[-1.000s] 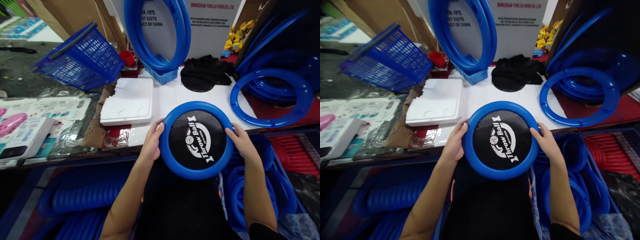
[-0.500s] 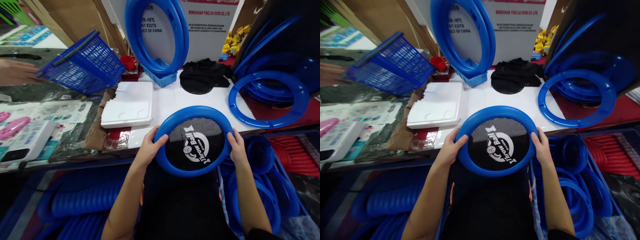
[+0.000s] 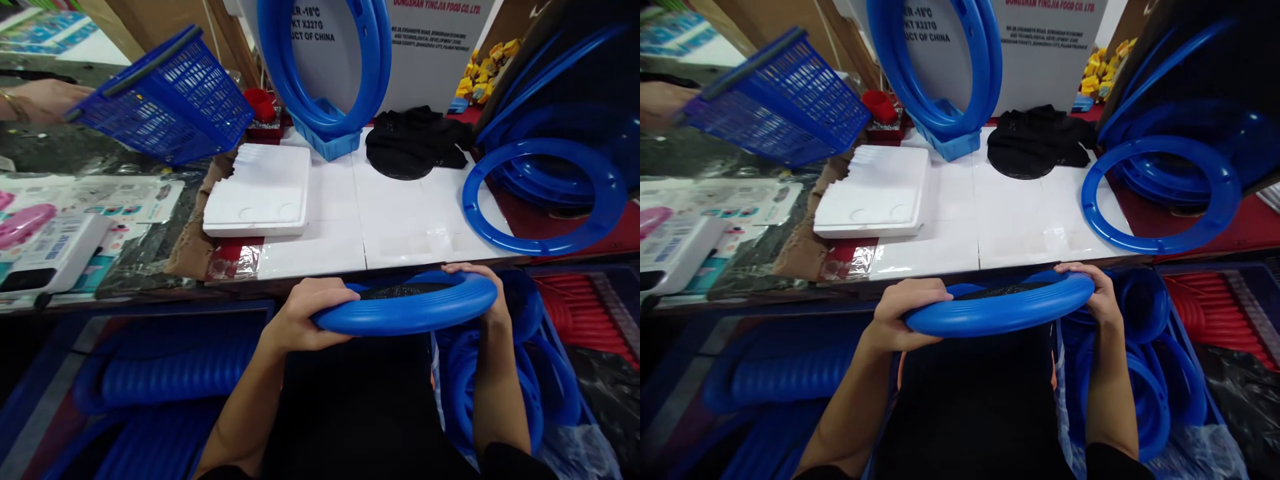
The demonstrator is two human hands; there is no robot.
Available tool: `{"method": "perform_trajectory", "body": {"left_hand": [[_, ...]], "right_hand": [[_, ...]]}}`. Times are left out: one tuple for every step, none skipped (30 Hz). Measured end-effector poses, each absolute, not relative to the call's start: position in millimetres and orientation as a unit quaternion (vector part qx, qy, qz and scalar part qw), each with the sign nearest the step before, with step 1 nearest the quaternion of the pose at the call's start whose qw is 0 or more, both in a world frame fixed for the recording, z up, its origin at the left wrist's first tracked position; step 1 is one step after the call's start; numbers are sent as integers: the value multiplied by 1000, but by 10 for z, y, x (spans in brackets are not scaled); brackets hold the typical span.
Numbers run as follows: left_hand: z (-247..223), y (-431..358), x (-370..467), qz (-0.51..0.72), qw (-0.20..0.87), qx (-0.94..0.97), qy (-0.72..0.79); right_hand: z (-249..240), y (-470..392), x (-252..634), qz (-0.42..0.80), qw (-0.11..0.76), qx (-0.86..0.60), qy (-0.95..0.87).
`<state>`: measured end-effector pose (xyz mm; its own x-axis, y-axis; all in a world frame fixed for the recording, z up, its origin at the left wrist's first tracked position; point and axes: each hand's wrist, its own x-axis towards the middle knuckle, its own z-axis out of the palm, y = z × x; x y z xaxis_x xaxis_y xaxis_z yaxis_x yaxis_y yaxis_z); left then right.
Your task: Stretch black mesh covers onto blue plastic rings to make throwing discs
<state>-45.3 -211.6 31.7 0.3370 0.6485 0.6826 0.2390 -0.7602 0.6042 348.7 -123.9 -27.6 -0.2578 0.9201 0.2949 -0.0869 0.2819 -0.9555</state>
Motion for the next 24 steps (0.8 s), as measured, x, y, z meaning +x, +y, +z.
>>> {"method": "perform_trajectory", "body": {"left_hand": [[312, -2118, -455, 498, 208, 794, 279], [307, -2124, -457, 494, 213, 795, 281], [302, -2134, -459, 489, 218, 795, 283], [296, -2147, -459, 485, 225, 795, 286], [290, -2164, -455, 482, 233, 793, 290], [286, -2181, -445, 479, 243, 787, 303], [283, -2197, -430, 477, 257, 773, 329], [281, -2208, -410, 477, 281, 746, 370], [280, -2210, -385, 478, 314, 704, 420], [280, -2201, -358, 484, 357, 646, 470], [279, -2178, -331, 493, 409, 576, 508], [278, -2144, -308, 502, 469, 501, 526], [276, -2100, -291, 511, 529, 430, 523], [273, -2051, -282, 518, 583, 367, 507], [269, -2003, -282, 526, 625, 312, 485], [264, -1959, -292, 536, 653, 265, 465], [257, -1924, -310, 548, 668, 223, 452], [249, -1899, -335, 561, 672, 184, 447], [240, -1886, -366, 572, 671, 146, 450], [228, -1885, -400, 577, 668, 112, 455], [213, -1894, -434, 579, 667, 84, 461], [197, -1912, -463, 578, 667, 64, 465], [180, -1937, -485, 576, 668, 55, 467], [163, -1967, -496, 576, 668, 57, 467]], "right_hand": [[-275, -1251, 3492, 496, 508, -342, -616], [-280, -1265, 3499, 496, 509, -348, -612], [-291, -1279, 3507, 495, 509, -356, -607], [-309, -1291, 3518, 493, 509, -365, -604], [-333, -1299, 3530, 490, 507, -375, -602], [-363, -1302, 3541, 488, 504, -387, -599], [-393, -1300, 3551, 486, 501, -401, -594], [-419, -1292, 3555, 482, 499, -420, -585], [-433, -1281, 3552, 476, 497, -442, -576], [-430, -1269, 3540, 470, 492, -467, -565], [-405, -1256, 3518, 464, 485, -492, -555], [-358, -1246, 3486, 461, 473, -515, -546], [-290, -1240, 3449, 466, 455, -535, -538], [-208, -1238, 3408, 484, 431, -549, -528], [-119, -1240, 3367, 514, 406, -554, -514], [-33, -1246, 3330, 552, 382, -551, -496], [42, -1254, 3300, 592, 363, -540, -476], [100, -1263, 3276, 627, 353, -523, -456], [139, -1271, 3258, 654, 352, -506, -438], [159, -1278, 3246, 671, 358, -492, -423], [163, -1284, 3238, 680, 368, -482, -412], [156, -1288, 3231, 685, 379, -476, -401], [143, -1293, 3225, 689, 389, -472, -389], [133, -1299, 3218, 694, 398, -466, -378]]}}
